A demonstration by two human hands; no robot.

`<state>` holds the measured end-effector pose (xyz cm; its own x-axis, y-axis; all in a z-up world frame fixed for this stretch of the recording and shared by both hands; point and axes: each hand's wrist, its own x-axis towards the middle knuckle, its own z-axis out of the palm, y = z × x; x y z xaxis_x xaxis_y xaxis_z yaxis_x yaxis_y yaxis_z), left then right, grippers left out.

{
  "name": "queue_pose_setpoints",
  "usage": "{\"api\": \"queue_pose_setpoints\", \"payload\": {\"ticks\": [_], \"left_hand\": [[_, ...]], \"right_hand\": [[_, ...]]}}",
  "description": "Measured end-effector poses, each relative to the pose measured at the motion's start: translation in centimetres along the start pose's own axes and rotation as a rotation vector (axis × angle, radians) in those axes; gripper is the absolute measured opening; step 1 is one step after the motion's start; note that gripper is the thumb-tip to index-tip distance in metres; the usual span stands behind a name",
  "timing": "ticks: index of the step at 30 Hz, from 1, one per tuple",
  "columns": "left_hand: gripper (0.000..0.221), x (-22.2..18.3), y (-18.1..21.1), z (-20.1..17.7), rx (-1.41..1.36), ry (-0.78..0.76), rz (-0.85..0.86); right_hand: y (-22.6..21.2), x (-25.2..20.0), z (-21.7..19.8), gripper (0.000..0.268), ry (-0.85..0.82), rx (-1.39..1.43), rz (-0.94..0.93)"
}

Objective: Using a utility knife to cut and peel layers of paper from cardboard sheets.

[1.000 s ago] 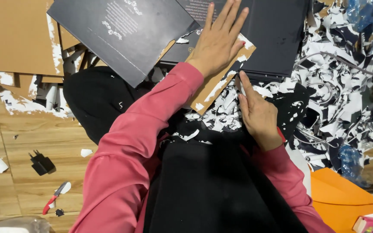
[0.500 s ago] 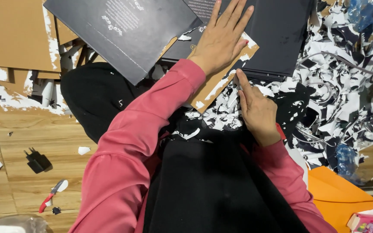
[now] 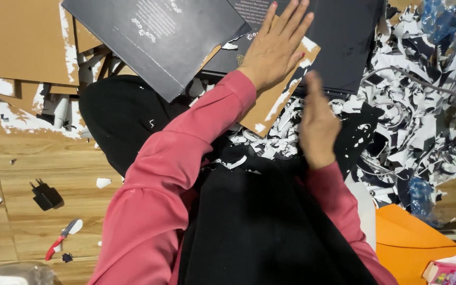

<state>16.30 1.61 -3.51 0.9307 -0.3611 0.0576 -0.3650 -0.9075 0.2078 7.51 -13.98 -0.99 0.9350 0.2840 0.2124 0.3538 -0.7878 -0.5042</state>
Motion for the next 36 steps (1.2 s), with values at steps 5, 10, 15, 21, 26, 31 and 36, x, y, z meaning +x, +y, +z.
{"api": "queue_pose_setpoints", "payload": {"ticks": [5, 10, 15, 21, 26, 31, 36], "left_hand": [[0.055, -0.2, -0.4, 0.3, 0.022, 0.017, 0.094], [0.056, -0.3, -0.5, 0.0, 0.025, -0.025, 0.131], [0.055, -0.2, -0.8, 0.1, 0.007, -0.015, 0.207], [0.055, -0.2, -0.9, 0.5, 0.024, 0.001, 0.221], [0.056, -0.2, -0.8, 0.3, 0.022, -0.012, 0.221], [0.055, -0.3, -1.0, 0.0, 0.021, -0.025, 0.212], [0.055, -0.3, -1.0, -0.1, 0.004, -0.030, 0.218]], "right_hand": [[3.8, 3.2, -3.7, 0.033, 0.196, -0.152, -0.024], [1.0, 1.5, -4.5, 0.040, -0.212, -0.106, 0.119], [-0.2, -0.6, -2.6, 0.048, -0.522, -0.182, 0.090], [1.5, -0.7, -1.6, 0.046, -0.423, -0.358, -0.058], [1.0, -0.1, -2.1, 0.045, -0.445, -0.350, -0.054], [-0.1, 0.6, -2.8, 0.048, -0.564, -0.290, 0.050], [1.3, -0.4, -1.7, 0.046, -0.446, -0.378, -0.009]]}}
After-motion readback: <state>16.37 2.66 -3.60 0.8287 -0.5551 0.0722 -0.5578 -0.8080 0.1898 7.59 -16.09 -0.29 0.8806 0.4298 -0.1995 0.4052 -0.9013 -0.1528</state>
